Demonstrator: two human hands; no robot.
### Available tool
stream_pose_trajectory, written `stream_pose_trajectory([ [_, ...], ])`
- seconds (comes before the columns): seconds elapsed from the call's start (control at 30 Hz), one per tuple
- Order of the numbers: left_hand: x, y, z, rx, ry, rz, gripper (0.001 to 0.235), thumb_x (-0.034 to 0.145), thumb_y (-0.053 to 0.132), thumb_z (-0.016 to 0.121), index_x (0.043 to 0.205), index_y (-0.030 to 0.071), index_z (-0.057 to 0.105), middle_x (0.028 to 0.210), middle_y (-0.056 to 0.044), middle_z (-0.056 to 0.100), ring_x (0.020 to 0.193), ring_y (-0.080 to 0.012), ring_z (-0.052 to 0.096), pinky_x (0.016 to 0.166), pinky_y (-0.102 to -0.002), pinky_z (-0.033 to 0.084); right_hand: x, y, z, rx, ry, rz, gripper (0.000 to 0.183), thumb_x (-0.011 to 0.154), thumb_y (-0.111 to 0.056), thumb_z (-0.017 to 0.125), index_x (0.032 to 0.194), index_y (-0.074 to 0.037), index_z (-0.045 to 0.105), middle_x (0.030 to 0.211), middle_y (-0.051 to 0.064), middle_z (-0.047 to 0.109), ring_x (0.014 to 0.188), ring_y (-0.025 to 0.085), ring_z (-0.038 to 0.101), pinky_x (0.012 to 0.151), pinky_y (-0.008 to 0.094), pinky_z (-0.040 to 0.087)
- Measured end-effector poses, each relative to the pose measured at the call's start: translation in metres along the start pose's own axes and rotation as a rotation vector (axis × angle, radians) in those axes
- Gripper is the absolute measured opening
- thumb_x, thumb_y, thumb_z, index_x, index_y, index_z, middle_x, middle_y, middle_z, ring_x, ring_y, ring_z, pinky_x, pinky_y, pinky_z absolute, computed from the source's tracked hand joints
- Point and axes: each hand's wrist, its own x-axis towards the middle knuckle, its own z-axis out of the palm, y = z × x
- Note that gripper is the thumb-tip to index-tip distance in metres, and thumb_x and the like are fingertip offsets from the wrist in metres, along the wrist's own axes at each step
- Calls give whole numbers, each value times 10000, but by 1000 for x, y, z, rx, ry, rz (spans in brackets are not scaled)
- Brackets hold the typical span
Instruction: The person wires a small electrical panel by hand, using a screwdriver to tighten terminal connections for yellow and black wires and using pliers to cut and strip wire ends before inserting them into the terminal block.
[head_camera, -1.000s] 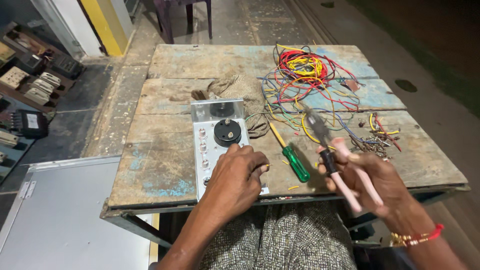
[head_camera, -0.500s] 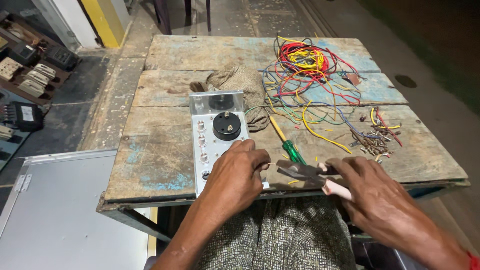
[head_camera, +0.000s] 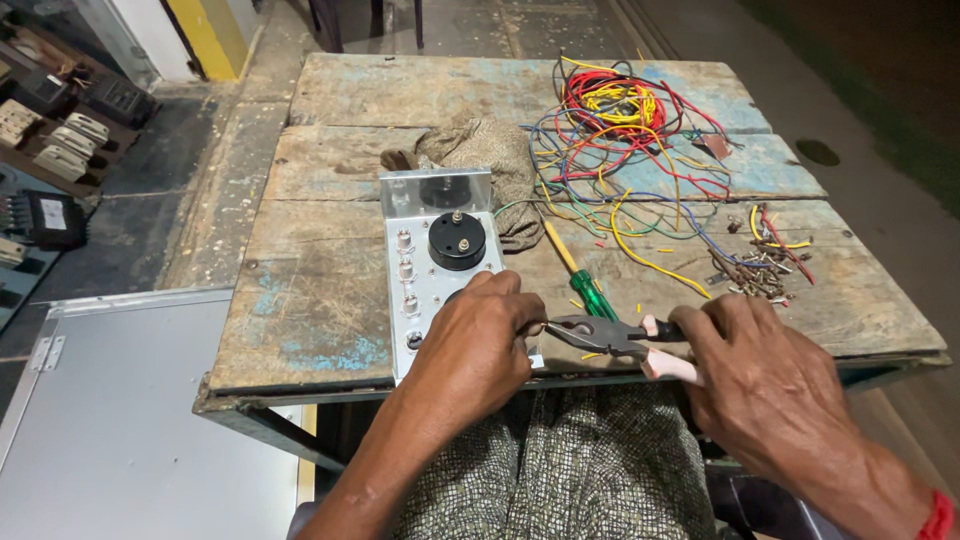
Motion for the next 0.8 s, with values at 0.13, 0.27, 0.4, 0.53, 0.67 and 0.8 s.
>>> stream_pose_trajectory([
  [0.13,0,-4,1,-12,3,4,180,671,-91,598,791,-3,699,775,-126,633,853,-332,637,770,-444,505,-2,9,16,890,-668,133,436,880,-298,708,1256,-134,559,1023,100,624,909,201,635,691,345,569],
  [0.27,0,-5,1,-56,46,70,188,659,-97,604,793,0,692,790,-134,642,853,-349,632,761,-445,501,-16,6,36,1867,-1045,207,481,869,-231,698,1311,-121,544,1048,113,638,910,216,629,713,360,553],
  [0.4,-1,-14,-6,-74,83,28,223,692,-124,575,844,-6,688,819,-141,642,893,-350,643,789,-448,504,-19,12,37,1935,-948,251,536,857,-163,687,1366,-107,530,1073,125,653,911,230,623,736,374,537],
  [0.53,0,-9,-6,-97,54,7,156,744,-85,628,851,0,701,815,-141,643,890,-359,638,772,-456,496,-17,13,31,1183,-465,107,598,846,-96,677,1421,-94,515,1098,138,667,912,244,616,759,388,521],
  [0.67,0,-5,-7,-113,31,-31,169,754,-92,607,862,-5,704,812,-141,639,876,-351,645,775,-452,499,-16,-9,11,598,-81,75,748,738,-91,724,1436,-109,457,1204,163,578,1103,343,575,928,458,475],
  [0.8,0,-3,-7,-132,28,-41,128,785,-72,622,863,-11,703,809,-146,635,869,-349,646,778,-455,494,-10,-27,0,454,114,-2,845,630,-26,718,1427,-51,438,1231,229,535,1114,434,543,922,504,456],
])
